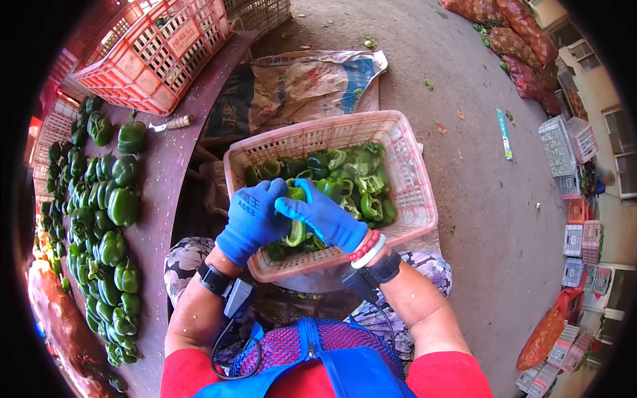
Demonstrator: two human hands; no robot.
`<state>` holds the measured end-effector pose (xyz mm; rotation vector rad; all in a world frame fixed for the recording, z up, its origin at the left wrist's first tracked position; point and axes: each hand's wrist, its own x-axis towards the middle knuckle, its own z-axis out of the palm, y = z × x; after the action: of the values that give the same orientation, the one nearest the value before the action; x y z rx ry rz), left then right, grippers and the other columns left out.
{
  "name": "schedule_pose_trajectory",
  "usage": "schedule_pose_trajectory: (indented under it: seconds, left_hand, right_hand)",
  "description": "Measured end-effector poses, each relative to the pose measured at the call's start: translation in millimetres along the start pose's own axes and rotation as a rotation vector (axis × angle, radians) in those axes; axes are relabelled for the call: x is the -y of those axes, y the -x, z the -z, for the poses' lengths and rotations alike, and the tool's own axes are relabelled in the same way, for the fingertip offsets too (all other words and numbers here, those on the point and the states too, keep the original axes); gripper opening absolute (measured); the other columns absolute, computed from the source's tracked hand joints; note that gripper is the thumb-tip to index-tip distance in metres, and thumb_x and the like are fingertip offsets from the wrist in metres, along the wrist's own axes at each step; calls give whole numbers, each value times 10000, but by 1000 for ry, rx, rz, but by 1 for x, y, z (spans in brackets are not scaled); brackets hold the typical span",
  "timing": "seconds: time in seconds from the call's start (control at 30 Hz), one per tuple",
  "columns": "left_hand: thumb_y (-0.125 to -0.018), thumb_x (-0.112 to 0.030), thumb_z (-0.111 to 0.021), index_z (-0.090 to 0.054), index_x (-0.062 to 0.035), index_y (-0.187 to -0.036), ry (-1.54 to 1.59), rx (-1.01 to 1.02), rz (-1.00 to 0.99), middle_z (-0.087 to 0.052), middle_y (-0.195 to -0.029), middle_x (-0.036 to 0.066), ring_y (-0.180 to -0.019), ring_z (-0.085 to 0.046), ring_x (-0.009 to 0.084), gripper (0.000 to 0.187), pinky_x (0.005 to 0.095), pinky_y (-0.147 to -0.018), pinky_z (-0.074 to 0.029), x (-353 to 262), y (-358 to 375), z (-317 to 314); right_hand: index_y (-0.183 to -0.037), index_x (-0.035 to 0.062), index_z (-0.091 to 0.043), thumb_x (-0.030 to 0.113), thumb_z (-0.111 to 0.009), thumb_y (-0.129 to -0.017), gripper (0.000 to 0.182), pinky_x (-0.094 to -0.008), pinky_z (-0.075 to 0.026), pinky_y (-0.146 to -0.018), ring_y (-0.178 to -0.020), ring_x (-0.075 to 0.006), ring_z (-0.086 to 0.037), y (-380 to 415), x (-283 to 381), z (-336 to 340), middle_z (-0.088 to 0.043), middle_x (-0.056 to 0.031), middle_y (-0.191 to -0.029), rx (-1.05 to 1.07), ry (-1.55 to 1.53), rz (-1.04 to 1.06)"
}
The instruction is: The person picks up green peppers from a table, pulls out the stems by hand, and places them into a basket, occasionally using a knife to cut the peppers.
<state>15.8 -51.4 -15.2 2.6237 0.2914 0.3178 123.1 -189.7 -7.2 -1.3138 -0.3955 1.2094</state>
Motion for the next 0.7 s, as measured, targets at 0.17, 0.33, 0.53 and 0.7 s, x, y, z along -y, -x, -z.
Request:
schedule_pose_trajectory:
  seconds: [0.17,0.33,0.53,0.7]
  left_hand:
    - [-796,-288,-758,-546,-62,-794,377,95,50,-563,-675,144,-564,-554,255,310,391,-542,-442,3,-7,24]
    - [-837,-133,-745,-602,-27,-859,905,237,313,-578,-729,-49,-687,-474,52,179,273,-569,-430,15,-1,19]
    - [-852,-111,-716,-604,-10,-952,537,-135,253,-639,-801,17,-754,-528,67,181,289,-666,-485,5,-1,-3]
    - [-897,-154,-689,-592,2,-944,612,-289,459,-660,-796,45,-741,-562,93,190,306,-681,-503,8,-11,-20]
  right_hand:
    - [-1219,21,-550,316,-701,-966,417,-290,-548,-768,-891,-123,-624,2,0,12,-630,-50,-1028,160,-82,-126]
    - [-1201,45,-532,344,-675,-980,399,-335,-589,-574,-690,-160,-651,8,10,10,-629,-74,-928,218,-24,-163]
    - [-1239,15,-499,362,-704,-956,492,-373,-501,-854,-1001,-228,-642,-1,6,6,-633,-164,-1043,12,435,181]
    - [-1238,13,-513,355,-726,-934,505,-375,-526,-789,-913,-205,-650,-2,7,0,-656,-157,-1022,-90,608,280]
